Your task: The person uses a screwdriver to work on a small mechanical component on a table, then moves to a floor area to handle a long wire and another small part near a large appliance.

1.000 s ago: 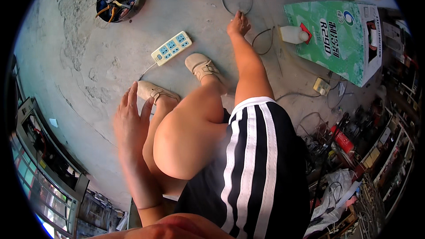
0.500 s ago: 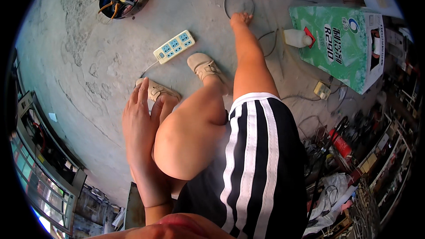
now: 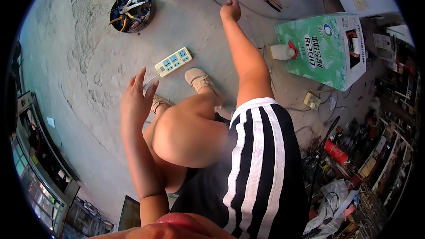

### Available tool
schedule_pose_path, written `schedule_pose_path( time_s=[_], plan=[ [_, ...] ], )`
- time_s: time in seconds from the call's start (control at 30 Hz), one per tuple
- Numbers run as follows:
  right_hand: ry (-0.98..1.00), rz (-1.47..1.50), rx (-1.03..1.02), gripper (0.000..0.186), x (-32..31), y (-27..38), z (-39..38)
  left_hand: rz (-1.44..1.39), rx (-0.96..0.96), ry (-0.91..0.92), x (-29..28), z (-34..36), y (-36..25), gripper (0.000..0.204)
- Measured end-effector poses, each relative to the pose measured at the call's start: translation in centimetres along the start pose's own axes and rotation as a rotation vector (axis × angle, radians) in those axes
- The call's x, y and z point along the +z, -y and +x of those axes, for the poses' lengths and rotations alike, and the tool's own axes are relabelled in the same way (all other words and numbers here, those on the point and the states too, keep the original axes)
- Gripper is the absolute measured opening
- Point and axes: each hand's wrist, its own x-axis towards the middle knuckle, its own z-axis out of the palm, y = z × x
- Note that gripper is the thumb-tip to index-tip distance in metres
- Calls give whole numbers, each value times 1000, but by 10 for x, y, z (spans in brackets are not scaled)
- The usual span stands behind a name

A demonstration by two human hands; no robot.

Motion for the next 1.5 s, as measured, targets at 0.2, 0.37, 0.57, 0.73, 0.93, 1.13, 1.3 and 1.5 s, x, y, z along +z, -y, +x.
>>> schedule_pose_path(
  time_s=[0.2, 0.37, 0.57, 0.73, 0.93, 1.13, 1.3, 1.5],
  plan=[
    [-55, 840, -441, 15, -89, 123, -49, -165, 120, -215, -16, 11, -19, 50],
    [216, 969, -475, 14, -112, 138, -155, -451, 112, -267, -25, 19, -30, 52],
    [573, 684, -465, 17, -144, 115, -217, -780, 231, -242, -34, 33, -34, 56],
    [843, 622, -413, 31, -144, 62, -232, -476, 254, -25, 1, 41, -48, 57],
    [1082, 370, -588, 30, -172, 40, -209, -283, 353, 385, 25, 79, -40, 39],
    [224, 81, -866, 34, -261, 10, -67, -450, 355, 199, 42, 88, -46, 28],
    [-397, -634, -607, 92, -417, -106, 80, -264, 303, 205, 33, 79, -73, 31],
    [181, -786, -381, 113, -517, -174, 107, 5, 442, 237, 60, 74, -94, 30]
  ],
)
